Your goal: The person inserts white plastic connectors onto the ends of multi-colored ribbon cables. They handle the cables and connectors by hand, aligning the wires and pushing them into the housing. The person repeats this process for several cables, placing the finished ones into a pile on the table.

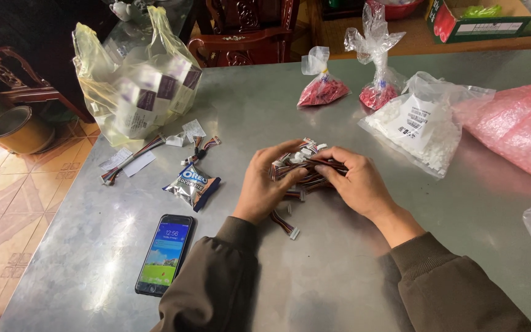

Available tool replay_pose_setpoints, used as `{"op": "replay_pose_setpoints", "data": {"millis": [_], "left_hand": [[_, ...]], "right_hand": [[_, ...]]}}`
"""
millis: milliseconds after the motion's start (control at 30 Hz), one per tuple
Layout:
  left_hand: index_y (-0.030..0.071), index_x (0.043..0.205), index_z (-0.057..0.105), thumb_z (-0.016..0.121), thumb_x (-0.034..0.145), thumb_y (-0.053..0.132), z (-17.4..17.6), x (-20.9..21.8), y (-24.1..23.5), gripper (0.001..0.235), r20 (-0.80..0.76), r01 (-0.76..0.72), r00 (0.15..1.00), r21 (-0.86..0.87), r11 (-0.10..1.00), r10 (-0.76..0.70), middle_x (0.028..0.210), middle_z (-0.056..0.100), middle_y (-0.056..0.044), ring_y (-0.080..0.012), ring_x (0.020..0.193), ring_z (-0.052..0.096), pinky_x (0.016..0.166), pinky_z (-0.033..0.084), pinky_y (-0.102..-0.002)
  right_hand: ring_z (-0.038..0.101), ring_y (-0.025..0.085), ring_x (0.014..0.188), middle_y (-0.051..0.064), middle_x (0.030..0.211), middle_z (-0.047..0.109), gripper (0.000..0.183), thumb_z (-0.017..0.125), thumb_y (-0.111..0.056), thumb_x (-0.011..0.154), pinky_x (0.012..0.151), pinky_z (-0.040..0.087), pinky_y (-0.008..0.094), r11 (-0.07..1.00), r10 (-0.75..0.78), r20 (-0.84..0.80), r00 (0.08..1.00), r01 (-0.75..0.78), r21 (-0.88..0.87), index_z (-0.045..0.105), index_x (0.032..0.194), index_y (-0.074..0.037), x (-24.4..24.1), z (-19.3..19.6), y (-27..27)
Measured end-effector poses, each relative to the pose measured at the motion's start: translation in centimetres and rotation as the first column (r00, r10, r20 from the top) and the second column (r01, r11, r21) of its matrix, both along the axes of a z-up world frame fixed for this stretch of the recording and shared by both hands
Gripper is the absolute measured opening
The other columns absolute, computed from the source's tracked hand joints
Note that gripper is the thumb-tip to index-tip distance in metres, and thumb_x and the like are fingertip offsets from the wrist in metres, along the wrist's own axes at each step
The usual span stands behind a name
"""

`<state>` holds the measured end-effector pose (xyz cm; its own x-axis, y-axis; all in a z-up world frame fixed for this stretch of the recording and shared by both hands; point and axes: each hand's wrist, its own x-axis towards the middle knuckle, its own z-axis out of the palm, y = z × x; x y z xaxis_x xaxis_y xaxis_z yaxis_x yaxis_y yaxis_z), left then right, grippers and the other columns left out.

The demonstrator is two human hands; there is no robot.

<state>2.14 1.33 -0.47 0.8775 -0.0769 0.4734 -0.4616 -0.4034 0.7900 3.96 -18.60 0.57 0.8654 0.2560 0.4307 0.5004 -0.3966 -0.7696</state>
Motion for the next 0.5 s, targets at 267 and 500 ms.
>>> {"op": "replay_pose_setpoints", "data": {"millis": [267,500], "left_hand": [[0.021,0.112,0.079,0.078,0.09,0.015,-1.8,0.9,-0.4,0.022,-0.112,0.003,0.993,-0.143,0.99,-0.019,0.086,0.076,-0.008,-0.0169,0.086,0.069,0.079,0.056,-0.033],[0.01,0.106,0.077,0.073,0.087,0.002,-2.0,1.2,0.3,0.021,-0.173,-0.002,0.984,-0.263,0.965,-0.045,0.08,0.07,-0.01,-0.0151,0.077,0.063,0.067,0.056,-0.029]], "right_hand": [[0.072,0.033,0.1,0.011,0.097,0.077,0.017,0.073,-0.01,0.092,0.089,0.056,0.045,0.993,0.078,0.141,0.987,-0.064,-0.099,0.079,0.108,-0.011,0.7,-1.0,-0.7],[0.071,0.033,0.105,0.01,0.1,0.078,0.02,0.071,-0.007,0.093,0.092,0.055,0.046,0.99,0.088,0.196,0.977,-0.065,-0.122,0.078,0.111,-0.011,1.1,-1.5,-0.8]]}}
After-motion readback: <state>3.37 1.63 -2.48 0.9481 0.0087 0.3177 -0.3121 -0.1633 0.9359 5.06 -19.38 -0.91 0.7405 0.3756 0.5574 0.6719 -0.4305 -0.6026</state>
